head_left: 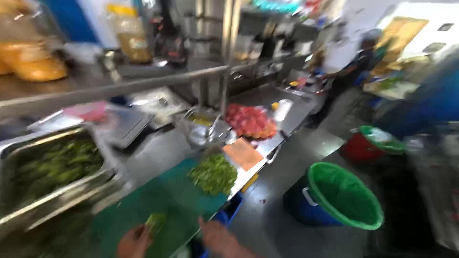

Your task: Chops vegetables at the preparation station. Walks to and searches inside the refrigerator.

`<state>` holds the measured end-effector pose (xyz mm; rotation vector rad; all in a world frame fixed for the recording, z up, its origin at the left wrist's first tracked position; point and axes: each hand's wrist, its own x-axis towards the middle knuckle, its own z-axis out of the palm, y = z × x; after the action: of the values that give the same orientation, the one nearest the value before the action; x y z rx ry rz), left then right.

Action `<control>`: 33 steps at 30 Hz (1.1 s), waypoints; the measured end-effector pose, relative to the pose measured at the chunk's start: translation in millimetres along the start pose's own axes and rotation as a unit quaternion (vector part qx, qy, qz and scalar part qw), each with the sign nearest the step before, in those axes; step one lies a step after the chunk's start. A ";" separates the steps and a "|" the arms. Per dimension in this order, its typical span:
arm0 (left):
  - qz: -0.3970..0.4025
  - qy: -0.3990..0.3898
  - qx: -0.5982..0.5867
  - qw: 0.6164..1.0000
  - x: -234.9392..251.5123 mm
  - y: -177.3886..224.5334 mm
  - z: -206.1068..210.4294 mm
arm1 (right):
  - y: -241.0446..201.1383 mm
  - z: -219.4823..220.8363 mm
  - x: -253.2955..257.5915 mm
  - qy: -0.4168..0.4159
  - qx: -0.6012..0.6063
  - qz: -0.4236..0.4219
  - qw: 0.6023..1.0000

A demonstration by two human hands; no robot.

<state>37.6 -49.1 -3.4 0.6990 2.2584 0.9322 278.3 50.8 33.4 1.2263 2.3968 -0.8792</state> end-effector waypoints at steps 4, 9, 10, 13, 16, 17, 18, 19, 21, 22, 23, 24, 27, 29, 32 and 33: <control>-0.096 0.035 -0.072 0.992 -7.9 -5.5 12.8 | -21.0 -12.1 2.4 -0.058 -0.046 -0.008 0.997; -0.104 0.054 -0.119 0.986 -11.2 -6.8 18.7 | -49.5 -22.2 -5.8 -0.065 -0.118 -0.008 0.991; -0.108 0.057 -0.117 0.986 -10.0 -7.1 18.1 | -54.7 -22.6 -5.8 -0.069 -0.133 -0.010 0.989; -0.121 0.063 -0.116 0.984 -3.6 -8.9 18.7 | -62.1 -22.4 -0.6 -0.073 -0.170 -0.022 0.982; -0.105 0.062 -0.120 0.985 -5.1 -7.8 17.4 | -65.4 -18.4 7.7 -0.080 -0.202 -0.016 0.976; -0.108 0.064 -0.114 0.986 -2.7 -7.7 18.0 | -65.8 -15.6 11.9 -0.078 -0.207 -0.015 0.975; -0.111 0.063 -0.109 0.986 -0.5 -7.7 18.1 | -66.6 -12.1 17.0 -0.077 -0.209 -0.013 0.975; -0.113 0.060 -0.104 0.986 0.9 -7.6 17.9 | -67.7 -7.7 23.4 -0.076 -0.207 -0.011 0.975; -0.113 0.057 -0.101 0.987 2.1 -8.8 18.0 | -66.8 5.6 41.8 -0.080 -0.191 -0.008 0.978; -0.110 0.058 -0.099 0.987 2.3 -10.1 18.2 | -64.5 11.6 51.3 -0.079 -0.182 -0.012 0.980; -0.104 0.059 -0.094 0.988 2.0 -11.3 17.1 | -62.3 13.9 58.4 -0.078 -0.175 -0.019 0.981; -0.092 0.064 -0.080 0.990 0.9 -13.5 15.0 | -60.1 12.8 63.0 -0.084 -0.167 -0.027 0.982; 0.016 0.091 0.009 0.996 -10.3 -25.6 3.5 | -51.5 4.3 64.1 -0.104 -0.131 -0.037 0.985; 0.136 0.069 0.068 0.986 -9.7 -40.0 -2.1 | -49.9 -3.0 55.4 -0.089 -0.121 -0.034 0.988; 0.259 0.009 0.149 0.954 -4.6 -50.7 -4.3 | -53.9 -10.6 35.4 -0.071 -0.138 -0.035 0.987; 0.290 0.009 0.164 0.943 -1.0 -52.5 -2.5 | -57.6 -13.0 29.4 -0.076 -0.152 -0.034 0.985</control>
<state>24.0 -83.2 -41.0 1.5702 2.2825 0.8131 214.5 51.7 50.0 0.9340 2.3532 -0.5735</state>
